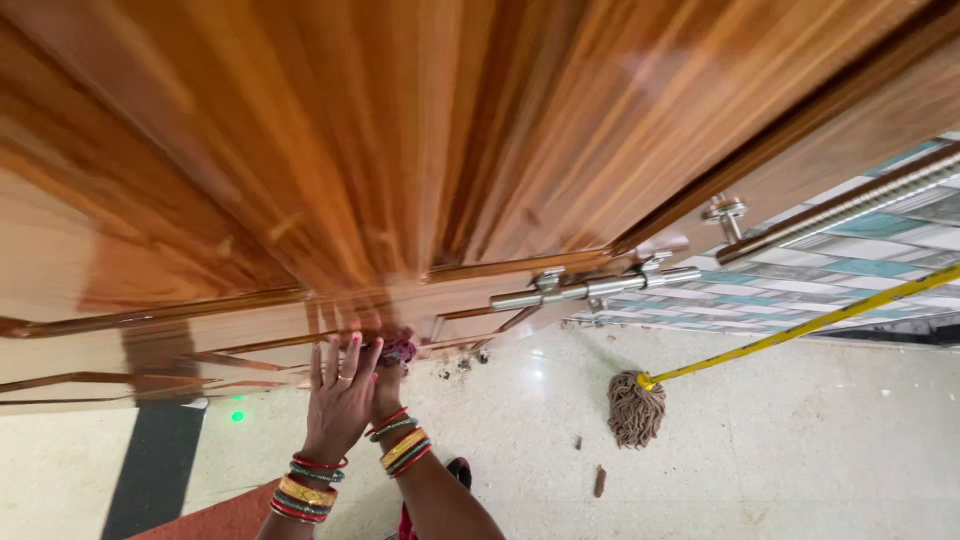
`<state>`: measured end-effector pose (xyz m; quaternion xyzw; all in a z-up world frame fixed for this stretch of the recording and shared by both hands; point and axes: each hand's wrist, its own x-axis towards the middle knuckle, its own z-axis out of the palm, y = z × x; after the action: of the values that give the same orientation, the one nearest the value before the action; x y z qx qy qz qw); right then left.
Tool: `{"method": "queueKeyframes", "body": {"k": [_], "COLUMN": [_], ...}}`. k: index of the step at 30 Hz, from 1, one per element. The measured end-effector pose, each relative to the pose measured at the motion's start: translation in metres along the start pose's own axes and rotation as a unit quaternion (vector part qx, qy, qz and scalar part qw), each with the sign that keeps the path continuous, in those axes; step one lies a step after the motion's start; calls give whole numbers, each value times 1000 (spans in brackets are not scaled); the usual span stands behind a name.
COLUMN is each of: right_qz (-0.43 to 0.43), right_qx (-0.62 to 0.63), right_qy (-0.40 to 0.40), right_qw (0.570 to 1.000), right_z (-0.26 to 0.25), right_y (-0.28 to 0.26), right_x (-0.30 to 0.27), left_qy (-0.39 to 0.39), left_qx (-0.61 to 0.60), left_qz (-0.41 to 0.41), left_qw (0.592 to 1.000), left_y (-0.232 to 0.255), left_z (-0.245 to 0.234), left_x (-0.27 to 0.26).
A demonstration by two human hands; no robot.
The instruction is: The person cleans a wooden door by wiping its panels, frame, and hardware with a cloth.
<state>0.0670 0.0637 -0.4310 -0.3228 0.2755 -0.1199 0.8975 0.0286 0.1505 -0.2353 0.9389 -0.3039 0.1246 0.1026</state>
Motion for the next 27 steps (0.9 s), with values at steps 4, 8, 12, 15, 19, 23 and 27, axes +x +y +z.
{"method": "queueKeyframes", "body": {"k": [4,8,12,15,19,23,27], "right_qz": [-166,-105,-202,-62,-336,-147,20], "right_qx": [-12,-75,-347,-469,-304,-288,-247], "right_qy": [177,332,366,392,299,202,53], "right_qw": [970,934,840,789,840,924,967], "right_z": [-44,-57,-22,34,107,145,154], "right_y": [-31,-60,23,130,287,390,418], "right_x": [10,45,46,33,7,-30,-39], "left_qy": [10,-30,-9,-23,-96,-1,46], "left_qx": [-131,-236,-341,-452,-586,-639,-703], "left_qz": [-70,-195,-283,-401,-584,-646,-637], "left_qw": [989,951,896,797,553,418,313], "left_y": [-56,-133,-215,-269,-343,-393,-425], "left_z": [-19,-9,25,60,63,91,138], "left_x": [-51,-117,-195,-208,-212,-217,-232]}}
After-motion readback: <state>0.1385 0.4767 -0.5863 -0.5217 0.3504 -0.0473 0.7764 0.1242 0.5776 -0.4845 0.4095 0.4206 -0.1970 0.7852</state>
